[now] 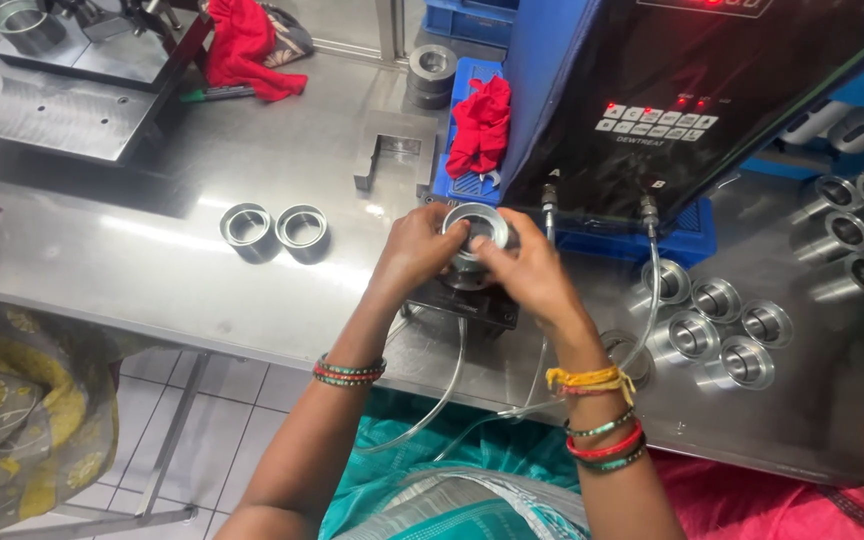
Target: Measuring and inspecting metal cylindrical components using an electronic testing fixture on an industrial assembly line.
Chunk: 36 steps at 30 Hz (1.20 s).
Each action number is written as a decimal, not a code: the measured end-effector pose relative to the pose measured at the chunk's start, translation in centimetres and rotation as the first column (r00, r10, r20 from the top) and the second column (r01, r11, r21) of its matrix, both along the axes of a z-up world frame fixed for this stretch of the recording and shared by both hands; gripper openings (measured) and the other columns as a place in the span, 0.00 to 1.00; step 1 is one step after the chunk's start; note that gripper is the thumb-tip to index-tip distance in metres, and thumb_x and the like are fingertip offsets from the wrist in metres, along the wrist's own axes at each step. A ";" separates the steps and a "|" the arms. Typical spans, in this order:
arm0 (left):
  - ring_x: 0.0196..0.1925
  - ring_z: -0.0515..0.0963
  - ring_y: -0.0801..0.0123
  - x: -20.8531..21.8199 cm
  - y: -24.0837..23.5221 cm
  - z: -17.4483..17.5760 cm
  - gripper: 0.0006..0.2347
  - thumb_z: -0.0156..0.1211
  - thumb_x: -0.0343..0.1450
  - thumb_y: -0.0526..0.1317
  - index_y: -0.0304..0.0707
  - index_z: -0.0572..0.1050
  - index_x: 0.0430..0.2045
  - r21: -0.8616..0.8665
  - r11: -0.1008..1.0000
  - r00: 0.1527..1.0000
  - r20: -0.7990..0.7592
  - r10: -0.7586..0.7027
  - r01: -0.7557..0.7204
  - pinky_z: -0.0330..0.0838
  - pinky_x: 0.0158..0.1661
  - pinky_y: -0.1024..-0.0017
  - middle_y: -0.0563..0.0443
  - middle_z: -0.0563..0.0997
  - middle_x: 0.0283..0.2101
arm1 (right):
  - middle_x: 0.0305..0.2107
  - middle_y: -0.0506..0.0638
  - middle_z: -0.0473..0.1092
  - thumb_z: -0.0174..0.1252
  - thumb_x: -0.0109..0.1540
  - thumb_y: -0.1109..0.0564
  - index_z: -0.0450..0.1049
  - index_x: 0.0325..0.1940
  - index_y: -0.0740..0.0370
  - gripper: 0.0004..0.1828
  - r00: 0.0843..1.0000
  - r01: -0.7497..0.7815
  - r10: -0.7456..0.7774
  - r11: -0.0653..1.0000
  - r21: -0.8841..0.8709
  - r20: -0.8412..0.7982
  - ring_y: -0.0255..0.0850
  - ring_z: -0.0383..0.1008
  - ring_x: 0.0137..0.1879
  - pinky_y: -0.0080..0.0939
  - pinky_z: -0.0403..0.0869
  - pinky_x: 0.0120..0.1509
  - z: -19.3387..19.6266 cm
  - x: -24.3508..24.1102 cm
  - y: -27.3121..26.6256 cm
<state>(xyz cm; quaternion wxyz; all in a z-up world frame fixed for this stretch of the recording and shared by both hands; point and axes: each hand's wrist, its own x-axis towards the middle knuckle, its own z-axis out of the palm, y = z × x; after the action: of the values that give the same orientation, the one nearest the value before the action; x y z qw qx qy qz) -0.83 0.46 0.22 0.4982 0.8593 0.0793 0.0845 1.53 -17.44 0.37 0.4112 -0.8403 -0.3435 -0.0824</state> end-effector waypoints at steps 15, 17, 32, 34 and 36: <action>0.21 0.82 0.71 2.2 -0.3 0.6 0.15 0.65 0.68 0.46 0.31 0.82 0.36 -0.161 0.987 0.962 -0.269 -0.042 -0.001 0.76 0.25 0.70 0.45 0.84 0.25 | 0.31 0.49 0.77 0.57 0.65 0.51 0.76 0.47 0.63 0.14 0.551 0.318 0.071 0.903 0.288 -0.831 0.33 0.78 0.28 0.32 0.77 0.26 -1.5 2.6 0.9; 0.27 0.84 0.64 2.3 -0.3 0.5 0.14 0.63 0.69 0.45 0.32 0.79 0.40 -0.156 0.988 0.962 -0.268 -0.048 0.006 0.78 0.30 0.66 0.42 0.85 0.30 | 0.29 0.52 0.76 0.58 0.64 0.52 0.77 0.46 0.65 0.14 0.536 0.342 0.063 0.895 0.285 -0.842 0.34 0.75 0.24 0.31 0.75 0.22 -2.1 2.6 1.0; 0.42 0.85 0.56 1.4 0.0 1.4 0.16 0.64 0.59 0.40 0.31 0.77 0.37 -0.115 0.993 1.000 0.003 0.021 -0.020 0.77 0.45 0.63 0.37 0.84 0.38 | 0.62 0.64 0.62 0.79 0.48 0.54 0.58 0.73 0.65 0.55 0.973 -0.056 0.045 0.997 0.043 0.225 0.57 0.66 0.67 0.52 0.70 0.67 4.1 -2.8 1.0; 0.44 0.86 0.57 1.2 0.0 0.2 0.15 0.64 0.62 0.42 0.32 0.78 0.39 -0.122 0.992 0.998 0.066 -0.006 0.014 0.77 0.47 0.63 0.38 0.85 0.39 | 0.62 0.62 0.65 0.80 0.50 0.55 0.60 0.74 0.61 0.53 0.985 -0.014 -0.004 0.994 0.104 0.175 0.53 0.70 0.66 0.48 0.73 0.67 2.5 -2.4 1.4; 0.46 0.86 0.58 0.8 0.3 0.1 0.15 0.63 0.65 0.43 0.33 0.80 0.40 -0.125 0.991 0.991 0.130 -0.027 0.044 0.77 0.48 0.63 0.39 0.86 0.40 | 0.62 0.59 0.68 0.80 0.51 0.56 0.61 0.74 0.58 0.51 0.992 0.026 -0.046 0.986 0.163 0.122 0.50 0.74 0.65 0.45 0.76 0.67 1.7 -2.2 1.9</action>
<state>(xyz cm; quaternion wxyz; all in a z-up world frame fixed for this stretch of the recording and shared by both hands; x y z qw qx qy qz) 0.00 0.71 0.31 0.5578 0.8197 0.0372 0.1251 -0.72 -15.53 2.10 0.4538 -0.8037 -0.3457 -0.1695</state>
